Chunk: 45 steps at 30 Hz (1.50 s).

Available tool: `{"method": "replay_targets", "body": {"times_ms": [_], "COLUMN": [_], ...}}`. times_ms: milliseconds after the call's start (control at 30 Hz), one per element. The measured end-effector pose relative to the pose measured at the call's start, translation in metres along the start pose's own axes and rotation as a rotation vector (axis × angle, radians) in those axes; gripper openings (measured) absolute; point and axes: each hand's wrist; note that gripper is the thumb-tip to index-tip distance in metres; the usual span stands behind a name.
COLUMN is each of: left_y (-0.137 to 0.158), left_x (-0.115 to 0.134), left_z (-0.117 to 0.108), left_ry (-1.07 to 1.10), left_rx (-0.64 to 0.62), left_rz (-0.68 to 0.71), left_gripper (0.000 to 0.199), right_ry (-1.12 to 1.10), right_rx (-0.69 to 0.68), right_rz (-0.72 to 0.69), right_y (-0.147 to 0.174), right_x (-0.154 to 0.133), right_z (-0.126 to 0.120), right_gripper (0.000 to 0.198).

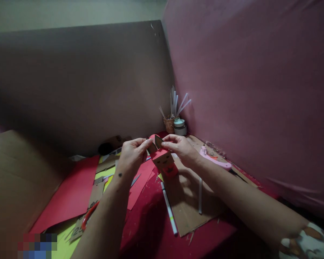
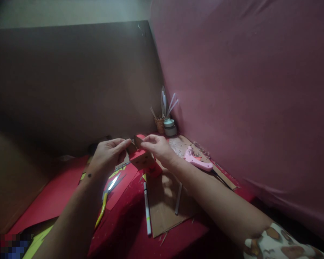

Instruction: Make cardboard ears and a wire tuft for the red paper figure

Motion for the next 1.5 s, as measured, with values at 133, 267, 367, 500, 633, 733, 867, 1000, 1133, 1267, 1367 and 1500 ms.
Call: {"method": "replay_targets", "body": {"times_ms": [133,267,367,500,633,733,867,1000,1133,1267,1367,1500], "left_y": [0.0,0.0016,0.003,0.0034,0.0031,0.0042,0.0051,0.0038,0.0032,0.003,0.0026,0.0021], "left_x": [-0.0002,0.0014,0.0037,0.0053,0.006,0.0075,0.0082,0.0073,0.0073,0.0072,0.0064,0.0036], "left_z": [-0.0002,-0.0011,-0.0011,-0.0006,0.0,0.0012,0.002,0.0016,0.0022,0.0023,-0.0003,-0.0072], "left_ry": [0.018,-0.008,-0.025,-0.037,-0.06,-0.077,-0.074,-0.062,-0.072,-0.075,-0.091,-0.071], "left_rx": [-0.015,-0.044,-0.045,-0.036,-0.036,-0.019,-0.017,-0.016,-0.013,-0.027,-0.047,-0.095], "left_rz": [-0.01,-0.008,-0.011,-0.001,0.003,-0.006,-0.014,-0.01,-0.013,-0.016,-0.011,-0.008], "left_gripper": [0.032,0.034,0.034,0.033,0.033,0.033,0.032,0.032,0.033,0.034,0.035,0.041], "right_ry": [0.0,0.016,0.018,0.018,0.028,0.034,0.054,0.061,0.071,0.062,0.059,0.062], "right_rx": [-0.001,-0.001,0.005,0.011,0.023,0.024,0.016,0.003,0.017,0.024,0.023,0.016], "right_rz": [0.001,0.005,0.008,0.004,0.008,0.008,0.002,-0.012,-0.01,-0.005,-0.007,-0.02], "right_y": [0.0,-0.0004,-0.0006,0.0001,0.001,0.0011,0.0011,0.0007,0.0004,0.0007,0.0009,0.0011], "right_x": [0.0013,0.0018,0.0017,0.0004,-0.0018,-0.0022,-0.0011,0.0002,-0.0002,-0.001,-0.0003,0.0006], "right_z": [-0.0006,-0.0005,0.0,0.0013,0.0029,0.0031,0.0017,0.0007,0.0024,0.0039,0.0035,0.003], "right_gripper": [0.018,0.017,0.017,0.015,0.014,0.015,0.017,0.018,0.018,0.018,0.017,0.016]}}
Point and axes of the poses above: each hand's wrist, its own y-axis away from the middle knuckle, its own z-axis out of the palm, x = y × z, and after that the axes turned 14 degrees about -x, right-handed
